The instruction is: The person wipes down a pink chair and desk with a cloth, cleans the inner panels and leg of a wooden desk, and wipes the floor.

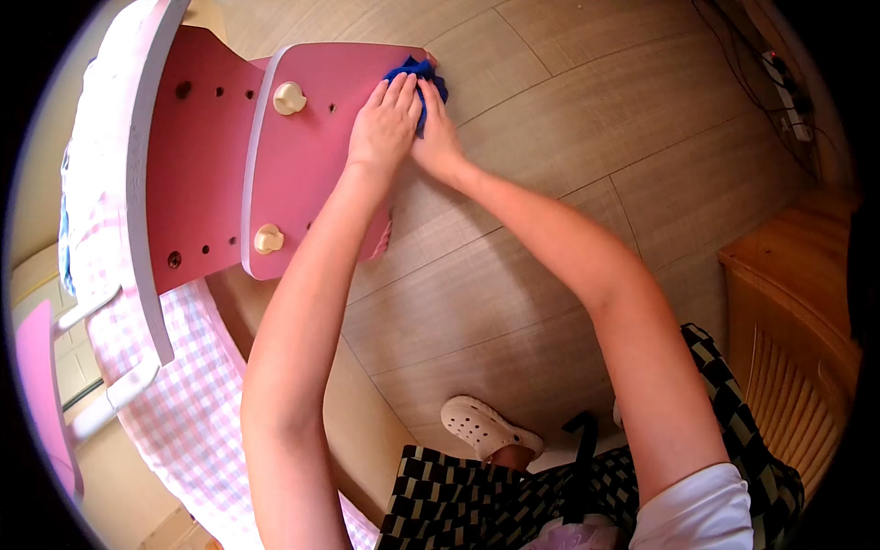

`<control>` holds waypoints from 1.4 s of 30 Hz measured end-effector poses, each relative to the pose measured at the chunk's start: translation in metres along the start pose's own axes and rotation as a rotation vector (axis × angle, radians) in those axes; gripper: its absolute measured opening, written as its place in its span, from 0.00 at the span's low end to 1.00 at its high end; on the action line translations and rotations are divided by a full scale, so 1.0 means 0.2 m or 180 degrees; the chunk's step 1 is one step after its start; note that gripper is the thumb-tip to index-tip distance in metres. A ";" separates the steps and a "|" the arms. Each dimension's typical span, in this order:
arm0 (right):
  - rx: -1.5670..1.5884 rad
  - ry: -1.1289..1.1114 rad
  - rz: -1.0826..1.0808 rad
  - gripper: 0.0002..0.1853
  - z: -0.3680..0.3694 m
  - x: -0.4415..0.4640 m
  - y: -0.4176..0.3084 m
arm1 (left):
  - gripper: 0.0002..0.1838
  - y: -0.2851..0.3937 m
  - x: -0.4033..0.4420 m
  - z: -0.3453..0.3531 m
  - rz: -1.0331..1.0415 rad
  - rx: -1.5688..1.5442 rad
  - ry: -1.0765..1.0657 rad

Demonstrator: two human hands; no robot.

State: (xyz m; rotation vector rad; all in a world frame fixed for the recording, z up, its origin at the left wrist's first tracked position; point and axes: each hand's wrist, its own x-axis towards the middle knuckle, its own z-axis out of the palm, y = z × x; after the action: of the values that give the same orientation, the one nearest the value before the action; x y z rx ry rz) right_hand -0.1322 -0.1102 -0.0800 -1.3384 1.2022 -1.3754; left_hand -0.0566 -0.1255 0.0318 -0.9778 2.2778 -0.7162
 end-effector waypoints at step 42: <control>-0.0112 -0.1016 0.0198 0.47 0.20 -0.78 -0.23 | 0.32 0.23 -0.84 -0.05 0.0169 -0.0032 -0.0460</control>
State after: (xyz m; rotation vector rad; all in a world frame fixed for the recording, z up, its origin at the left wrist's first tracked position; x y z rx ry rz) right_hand -0.0799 0.0484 -0.0635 -1.4683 1.0459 -1.0532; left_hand 0.0140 0.0324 0.0552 -0.9390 2.1750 -0.5928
